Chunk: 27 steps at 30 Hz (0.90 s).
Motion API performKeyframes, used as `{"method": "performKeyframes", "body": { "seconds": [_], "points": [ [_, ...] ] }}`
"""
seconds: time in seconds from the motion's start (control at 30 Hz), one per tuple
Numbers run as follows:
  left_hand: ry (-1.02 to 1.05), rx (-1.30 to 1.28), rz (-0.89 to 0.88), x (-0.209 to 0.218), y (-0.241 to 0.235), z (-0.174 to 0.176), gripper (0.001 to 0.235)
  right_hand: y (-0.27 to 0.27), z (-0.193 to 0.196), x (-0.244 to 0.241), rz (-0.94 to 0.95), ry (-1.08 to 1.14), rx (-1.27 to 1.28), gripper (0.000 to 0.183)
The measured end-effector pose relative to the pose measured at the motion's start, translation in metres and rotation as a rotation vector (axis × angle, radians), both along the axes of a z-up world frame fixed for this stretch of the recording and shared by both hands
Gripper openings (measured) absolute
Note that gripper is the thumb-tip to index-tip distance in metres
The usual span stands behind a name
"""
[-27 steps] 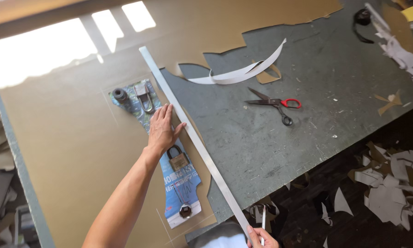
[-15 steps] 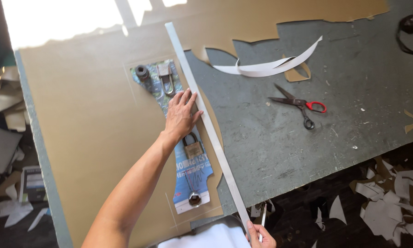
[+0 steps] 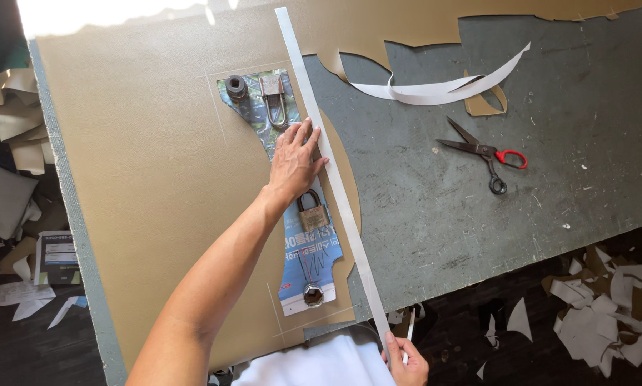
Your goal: The person uses a ruler and white pencil to mark a curved line on a large sheet of tan material. They then use scissors to cut along the marked line, removing a shaped piece. The person also handles and folds yellow paper pieces on the workbench.
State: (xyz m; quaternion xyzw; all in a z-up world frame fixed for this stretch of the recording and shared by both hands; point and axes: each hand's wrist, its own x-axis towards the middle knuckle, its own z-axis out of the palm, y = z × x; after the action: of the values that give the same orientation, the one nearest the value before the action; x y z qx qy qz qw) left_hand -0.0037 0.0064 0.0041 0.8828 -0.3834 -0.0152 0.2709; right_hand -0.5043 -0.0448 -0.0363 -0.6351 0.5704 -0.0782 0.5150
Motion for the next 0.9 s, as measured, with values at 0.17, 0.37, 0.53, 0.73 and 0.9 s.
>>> {"method": "performKeyframes", "body": {
  "seconds": [0.17, 0.37, 0.53, 0.73, 0.9],
  "points": [
    [0.021, -0.002, 0.006, -0.002, 0.001, -0.004, 0.072, 0.007, 0.033, 0.015, 0.008, 0.102, 0.026, 0.03],
    [-0.005, -0.008, -0.001, 0.001, 0.0, -0.005, 0.072, 0.012, 0.054, 0.032, 0.011, 0.106, 0.043, 0.029],
    [0.007, -0.014, -0.007, 0.0, 0.001, -0.005, 0.072, 0.013, 0.048, 0.023, 0.023, 0.076, 0.063, 0.027],
    [0.001, -0.01, -0.016, 0.001, 0.001, -0.001, 0.071, 0.01, 0.028, 0.014, 0.024, 0.073, 0.06, 0.025],
    [0.003, -0.004, -0.014, 0.002, 0.001, -0.002, 0.071, 0.009, 0.016, 0.008, 0.029, 0.05, 0.058, 0.025]
  ]
}}
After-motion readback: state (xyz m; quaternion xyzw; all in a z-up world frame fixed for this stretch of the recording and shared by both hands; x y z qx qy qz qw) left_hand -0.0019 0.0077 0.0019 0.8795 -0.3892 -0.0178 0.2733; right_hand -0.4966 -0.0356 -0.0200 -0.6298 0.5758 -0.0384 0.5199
